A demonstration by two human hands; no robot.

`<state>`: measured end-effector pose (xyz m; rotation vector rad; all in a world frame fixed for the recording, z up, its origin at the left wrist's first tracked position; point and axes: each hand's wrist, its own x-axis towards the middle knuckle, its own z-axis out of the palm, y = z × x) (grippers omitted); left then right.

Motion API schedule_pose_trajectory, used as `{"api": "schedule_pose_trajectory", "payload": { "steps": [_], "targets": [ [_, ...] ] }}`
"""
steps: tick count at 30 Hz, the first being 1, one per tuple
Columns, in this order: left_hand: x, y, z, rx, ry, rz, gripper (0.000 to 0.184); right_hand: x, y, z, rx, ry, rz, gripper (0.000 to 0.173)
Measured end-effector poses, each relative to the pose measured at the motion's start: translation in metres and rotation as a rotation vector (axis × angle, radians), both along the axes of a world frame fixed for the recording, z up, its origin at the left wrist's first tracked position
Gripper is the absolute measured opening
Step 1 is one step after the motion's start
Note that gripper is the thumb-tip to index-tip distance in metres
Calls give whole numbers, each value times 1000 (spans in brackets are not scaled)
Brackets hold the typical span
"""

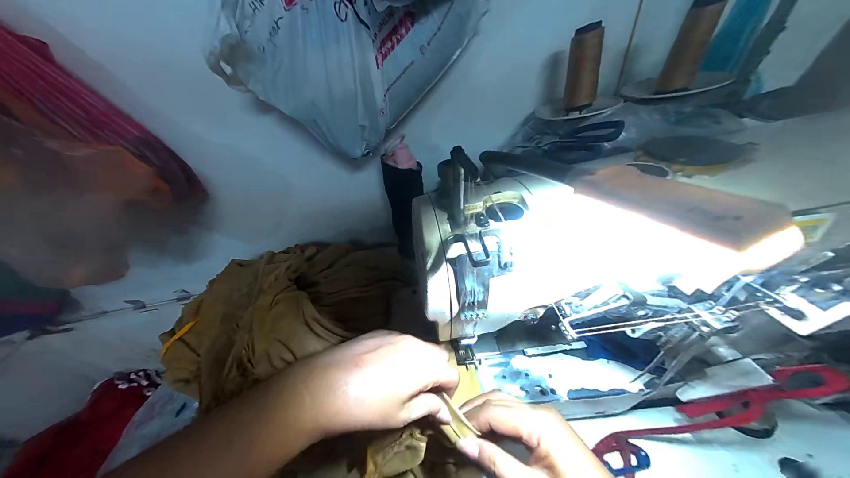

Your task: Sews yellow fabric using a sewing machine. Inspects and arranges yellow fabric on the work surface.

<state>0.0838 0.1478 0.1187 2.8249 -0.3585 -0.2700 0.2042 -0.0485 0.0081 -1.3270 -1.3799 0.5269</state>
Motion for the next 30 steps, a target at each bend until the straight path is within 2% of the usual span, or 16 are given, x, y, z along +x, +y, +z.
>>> {"api": "schedule_pose_trajectory", "payload": {
  "steps": [5,9,11,15,18,22,28,30],
  "targets": [
    [1,3,0,168,58,111,22,6,9,-13,0,90,-27,16],
    [-5,-9,-2,184,-167,-45,20,13,17,-20,51,71,-1,18],
    [-6,-15,-3,186,-189,-69,20,15,17,-20,60,58,8,17],
    [-2,-15,1,224,-75,39,40,16,17,-19,46,60,27,17],
    [-3,-20,6,199,-45,41,51,17,18,-20,62,36,20,18],
    [-3,-22,9,198,-12,49,58,17,19,-22,84,2,7,18],
    [-3,-26,4,228,-34,48,56,17,19,-22,76,0,1,16],
    [-3,-19,-2,262,-44,72,48,18,19,-20,58,-3,9,16]
  ]
}}
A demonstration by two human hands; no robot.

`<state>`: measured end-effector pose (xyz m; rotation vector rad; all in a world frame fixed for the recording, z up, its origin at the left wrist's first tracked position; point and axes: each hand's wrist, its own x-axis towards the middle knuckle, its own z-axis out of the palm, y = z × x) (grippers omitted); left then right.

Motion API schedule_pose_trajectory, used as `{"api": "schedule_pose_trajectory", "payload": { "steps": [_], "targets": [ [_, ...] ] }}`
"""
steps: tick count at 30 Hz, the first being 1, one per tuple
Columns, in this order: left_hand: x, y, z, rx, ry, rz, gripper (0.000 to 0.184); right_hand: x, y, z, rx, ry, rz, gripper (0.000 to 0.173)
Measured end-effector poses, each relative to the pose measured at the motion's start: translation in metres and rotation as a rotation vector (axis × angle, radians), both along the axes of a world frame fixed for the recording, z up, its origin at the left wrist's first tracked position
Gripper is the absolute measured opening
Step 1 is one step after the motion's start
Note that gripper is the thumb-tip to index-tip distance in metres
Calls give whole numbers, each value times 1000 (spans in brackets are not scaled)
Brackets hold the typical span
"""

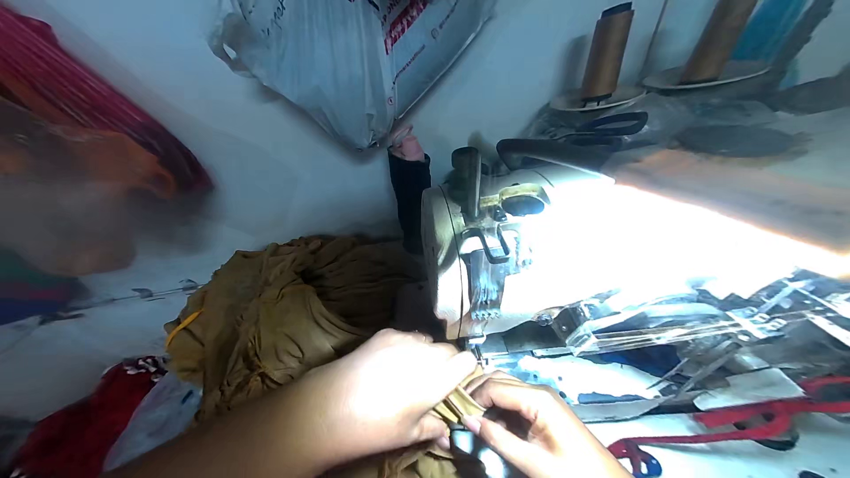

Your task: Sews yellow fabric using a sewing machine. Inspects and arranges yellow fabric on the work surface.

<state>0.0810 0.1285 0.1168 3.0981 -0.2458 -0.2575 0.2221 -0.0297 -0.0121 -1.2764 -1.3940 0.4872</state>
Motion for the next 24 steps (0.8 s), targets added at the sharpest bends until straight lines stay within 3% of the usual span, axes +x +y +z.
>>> {"api": "schedule_pose_trajectory", "payload": {
  "steps": [5,12,15,18,20,24],
  "targets": [
    [-1,-2,-6,-20,-87,-95,32,0,-2,5,-33,-13,6,15],
    [-4,-4,-3,167,-125,31,13,1,0,2,-8,-84,-39,16],
    [-7,-14,-8,98,-208,-83,17,0,-2,2,30,-86,-60,10],
    [-5,-11,-10,239,-186,28,7,-3,-3,0,34,-67,-131,12],
    [-5,-11,-11,309,-195,82,10,-6,-4,0,39,-91,-180,12],
    [-11,-21,-28,230,-458,-146,17,-10,-8,5,72,-235,-219,11]
  ]
}}
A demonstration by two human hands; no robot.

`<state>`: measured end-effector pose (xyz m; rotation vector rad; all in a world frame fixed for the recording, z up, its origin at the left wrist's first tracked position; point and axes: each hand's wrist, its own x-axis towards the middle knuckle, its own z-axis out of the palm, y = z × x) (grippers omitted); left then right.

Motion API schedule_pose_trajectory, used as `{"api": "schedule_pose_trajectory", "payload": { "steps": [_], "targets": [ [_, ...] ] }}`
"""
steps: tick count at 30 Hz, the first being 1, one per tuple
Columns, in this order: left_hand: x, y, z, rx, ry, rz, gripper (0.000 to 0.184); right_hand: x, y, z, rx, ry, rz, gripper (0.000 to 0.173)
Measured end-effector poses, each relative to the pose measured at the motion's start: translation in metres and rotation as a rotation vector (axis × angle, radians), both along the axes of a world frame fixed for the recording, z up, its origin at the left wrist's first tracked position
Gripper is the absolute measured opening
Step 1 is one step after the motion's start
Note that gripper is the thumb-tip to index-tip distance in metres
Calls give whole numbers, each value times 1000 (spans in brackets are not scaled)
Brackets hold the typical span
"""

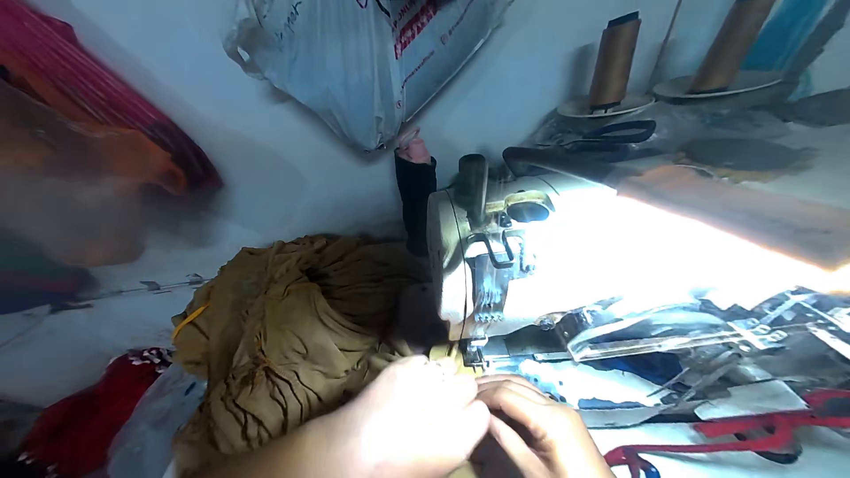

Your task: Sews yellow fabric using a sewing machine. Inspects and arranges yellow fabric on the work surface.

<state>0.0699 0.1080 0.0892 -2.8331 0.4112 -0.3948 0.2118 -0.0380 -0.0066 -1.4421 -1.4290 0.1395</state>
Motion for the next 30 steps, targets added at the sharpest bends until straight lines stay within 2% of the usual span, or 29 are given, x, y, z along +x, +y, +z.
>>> {"api": "schedule_pose_trajectory", "payload": {
  "steps": [3,5,7,10,14,25,30],
  "targets": [
    [-2,5,-24,-51,-104,-19,20,-7,-6,4,-39,-166,-65,14],
    [-6,12,-39,-133,-78,113,20,-12,-9,2,-69,-268,-154,16],
    [-10,15,-53,-269,-23,235,31,-15,-9,-1,-87,-321,-222,18],
    [-12,9,-65,-305,-90,288,38,-16,-10,0,-106,-337,-248,19],
    [-9,5,-65,-347,-112,324,42,-13,-9,7,-141,-357,-228,18],
    [-1,10,-46,-409,63,329,43,-11,-5,18,-229,-463,-236,13],
    [0,9,-57,-283,-51,311,40,-14,-9,13,-190,-479,-243,14]
  ]
}}
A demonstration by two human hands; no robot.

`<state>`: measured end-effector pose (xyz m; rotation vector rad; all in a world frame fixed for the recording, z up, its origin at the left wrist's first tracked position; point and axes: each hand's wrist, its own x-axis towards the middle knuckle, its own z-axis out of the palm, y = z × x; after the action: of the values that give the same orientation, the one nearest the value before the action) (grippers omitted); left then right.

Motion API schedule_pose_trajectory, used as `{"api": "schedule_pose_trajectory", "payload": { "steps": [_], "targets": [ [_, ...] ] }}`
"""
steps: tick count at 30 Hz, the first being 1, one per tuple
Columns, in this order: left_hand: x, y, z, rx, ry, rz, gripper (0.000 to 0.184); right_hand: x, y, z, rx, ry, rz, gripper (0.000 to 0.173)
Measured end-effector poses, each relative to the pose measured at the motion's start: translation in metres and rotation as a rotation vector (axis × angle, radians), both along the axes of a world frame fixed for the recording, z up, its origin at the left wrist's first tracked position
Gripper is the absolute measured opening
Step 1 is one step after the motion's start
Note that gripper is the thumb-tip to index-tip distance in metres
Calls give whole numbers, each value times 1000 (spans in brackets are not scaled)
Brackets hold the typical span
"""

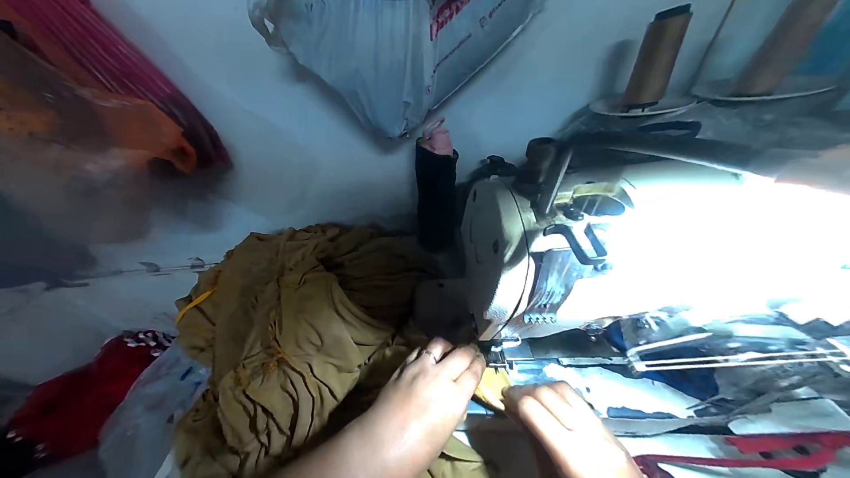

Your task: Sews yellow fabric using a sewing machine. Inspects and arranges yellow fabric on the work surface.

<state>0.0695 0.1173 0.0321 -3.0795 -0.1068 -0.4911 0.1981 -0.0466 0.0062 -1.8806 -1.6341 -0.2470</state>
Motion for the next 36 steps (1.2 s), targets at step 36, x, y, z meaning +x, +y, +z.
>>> {"api": "schedule_pose_trajectory", "payload": {
  "steps": [36],
  "targets": [
    [12,-31,-8,3,33,325,45,-15,4,-38,172,-89,-133,40]
  ]
}}
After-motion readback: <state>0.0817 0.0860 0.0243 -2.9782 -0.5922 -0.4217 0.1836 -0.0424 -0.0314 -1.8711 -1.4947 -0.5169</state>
